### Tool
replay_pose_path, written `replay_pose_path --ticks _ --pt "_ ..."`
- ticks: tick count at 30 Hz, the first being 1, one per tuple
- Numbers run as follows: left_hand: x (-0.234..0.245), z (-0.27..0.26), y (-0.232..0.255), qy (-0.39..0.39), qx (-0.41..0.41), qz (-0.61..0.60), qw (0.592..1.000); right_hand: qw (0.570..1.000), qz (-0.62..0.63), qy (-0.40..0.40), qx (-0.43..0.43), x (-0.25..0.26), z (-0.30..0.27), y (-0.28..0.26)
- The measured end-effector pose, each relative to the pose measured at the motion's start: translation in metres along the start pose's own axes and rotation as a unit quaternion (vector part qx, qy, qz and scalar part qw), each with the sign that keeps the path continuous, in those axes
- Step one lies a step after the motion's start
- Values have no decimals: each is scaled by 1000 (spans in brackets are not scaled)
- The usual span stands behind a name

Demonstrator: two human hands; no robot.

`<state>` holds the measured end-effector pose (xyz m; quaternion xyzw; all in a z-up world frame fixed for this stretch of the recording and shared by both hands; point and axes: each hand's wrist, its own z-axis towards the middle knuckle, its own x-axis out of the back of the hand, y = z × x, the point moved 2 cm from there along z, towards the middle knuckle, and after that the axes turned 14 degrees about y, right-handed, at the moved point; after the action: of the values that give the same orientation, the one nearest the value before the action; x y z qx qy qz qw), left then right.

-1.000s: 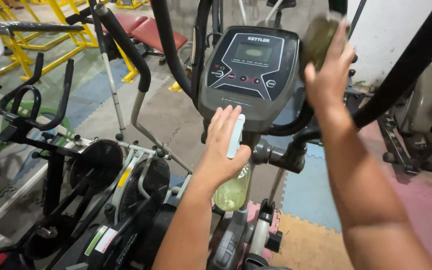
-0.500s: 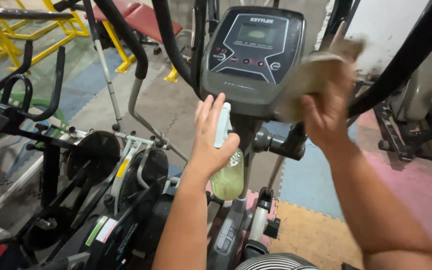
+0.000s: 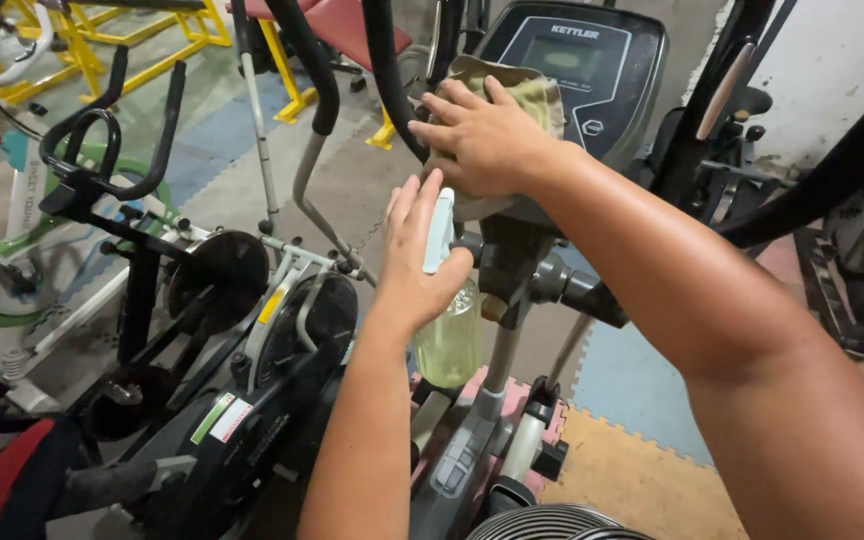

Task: Cleaning and wiping down various exercise machines using a spray bottle and a rag.

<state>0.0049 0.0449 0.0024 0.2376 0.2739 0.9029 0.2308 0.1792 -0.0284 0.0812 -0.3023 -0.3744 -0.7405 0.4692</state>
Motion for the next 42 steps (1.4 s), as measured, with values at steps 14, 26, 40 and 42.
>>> replay_pose_path --ticks 14,26,40,42 --pt "-10 30 -9 -2 -23 -4 1000 996 18 -52 69 56 -78 2" --pt "-11 72 -17 -23 5 53 998 988 -85 -76 -105 12 38 127" --pt "-3 82 -16 -28 18 107 994 983 96 35 150 24 -16 7" --pt "-2 82 -12 -25 14 105 994 995 58 -43 64 18 1 32"
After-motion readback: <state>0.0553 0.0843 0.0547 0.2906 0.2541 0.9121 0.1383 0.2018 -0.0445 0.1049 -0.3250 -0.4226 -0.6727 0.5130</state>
